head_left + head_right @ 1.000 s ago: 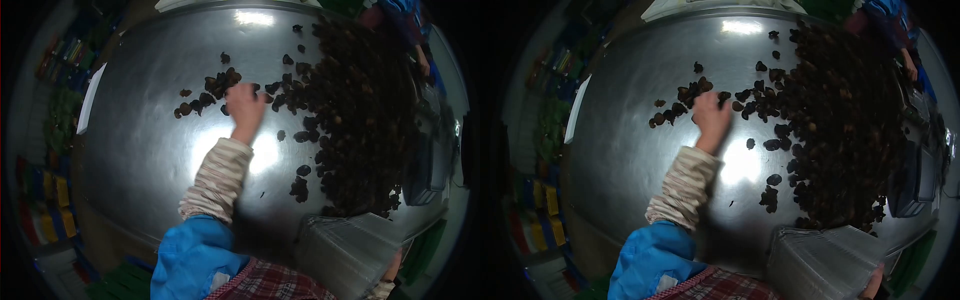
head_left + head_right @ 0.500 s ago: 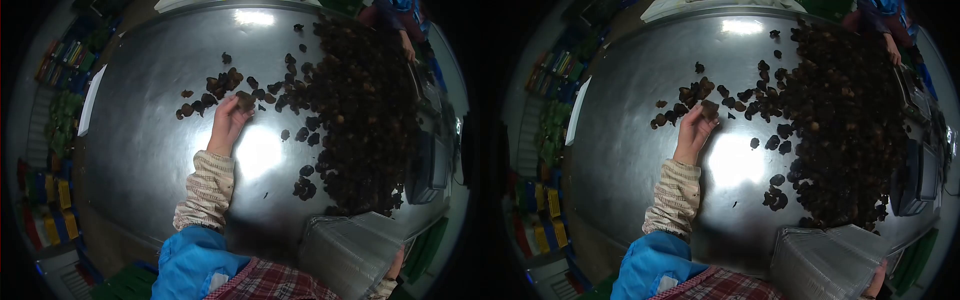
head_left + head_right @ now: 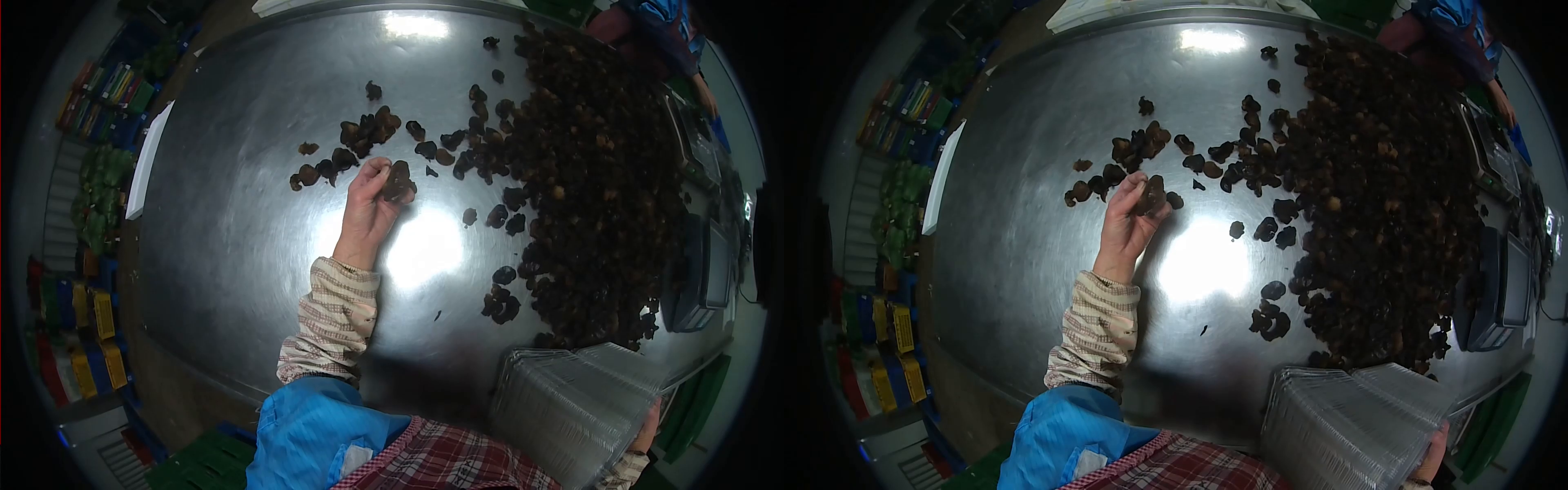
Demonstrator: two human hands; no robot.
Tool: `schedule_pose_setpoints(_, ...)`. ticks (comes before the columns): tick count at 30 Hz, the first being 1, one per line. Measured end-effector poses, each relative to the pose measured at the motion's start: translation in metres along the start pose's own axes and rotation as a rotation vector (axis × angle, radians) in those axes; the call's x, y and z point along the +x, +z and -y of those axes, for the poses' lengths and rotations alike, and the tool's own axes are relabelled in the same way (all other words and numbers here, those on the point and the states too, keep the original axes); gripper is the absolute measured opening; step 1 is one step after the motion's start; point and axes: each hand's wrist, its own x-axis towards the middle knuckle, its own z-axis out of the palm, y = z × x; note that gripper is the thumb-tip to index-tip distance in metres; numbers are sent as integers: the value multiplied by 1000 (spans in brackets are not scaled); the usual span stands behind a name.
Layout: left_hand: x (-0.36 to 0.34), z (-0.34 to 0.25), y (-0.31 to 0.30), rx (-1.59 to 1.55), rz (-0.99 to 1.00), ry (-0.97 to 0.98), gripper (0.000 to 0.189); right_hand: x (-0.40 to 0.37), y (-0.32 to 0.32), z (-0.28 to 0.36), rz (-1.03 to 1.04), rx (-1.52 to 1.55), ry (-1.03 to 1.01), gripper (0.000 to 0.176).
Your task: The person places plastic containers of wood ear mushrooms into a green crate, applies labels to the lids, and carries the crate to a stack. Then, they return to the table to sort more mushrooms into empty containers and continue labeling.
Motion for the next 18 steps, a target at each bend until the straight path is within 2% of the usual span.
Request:
schedule_pose_setpoints(4,-6,0,11,134,-107,-19,18,-5,6,1,5,-16,-43,44)
schedule_pose_setpoints(6,-9,-2,7,312,-117,22,22,-7,7,-4,-278,14,-5,41)
schedule_pose_setpoints(9,-15,-4,20,409,-141,-22,24,-5,21,9,-164,-148,-36,41)
schedule_pose_setpoints(13,-16,2,17,470,-146,-11,21,-2,18,12,-170,-64,39,43)
schedule_pose_setpoints(15,-19,5,20,623,-223,24,18,0,23,16,-140,-174,19,44)
schedule_pose_setpoints(16,-20,6,19,618,-210,18,18,0,25,17,-155,-172,15,44)
schedule_pose_setpoints(18,-24,8,9,871,-321,-1,15,-2,31,17,-242,26,72,45)
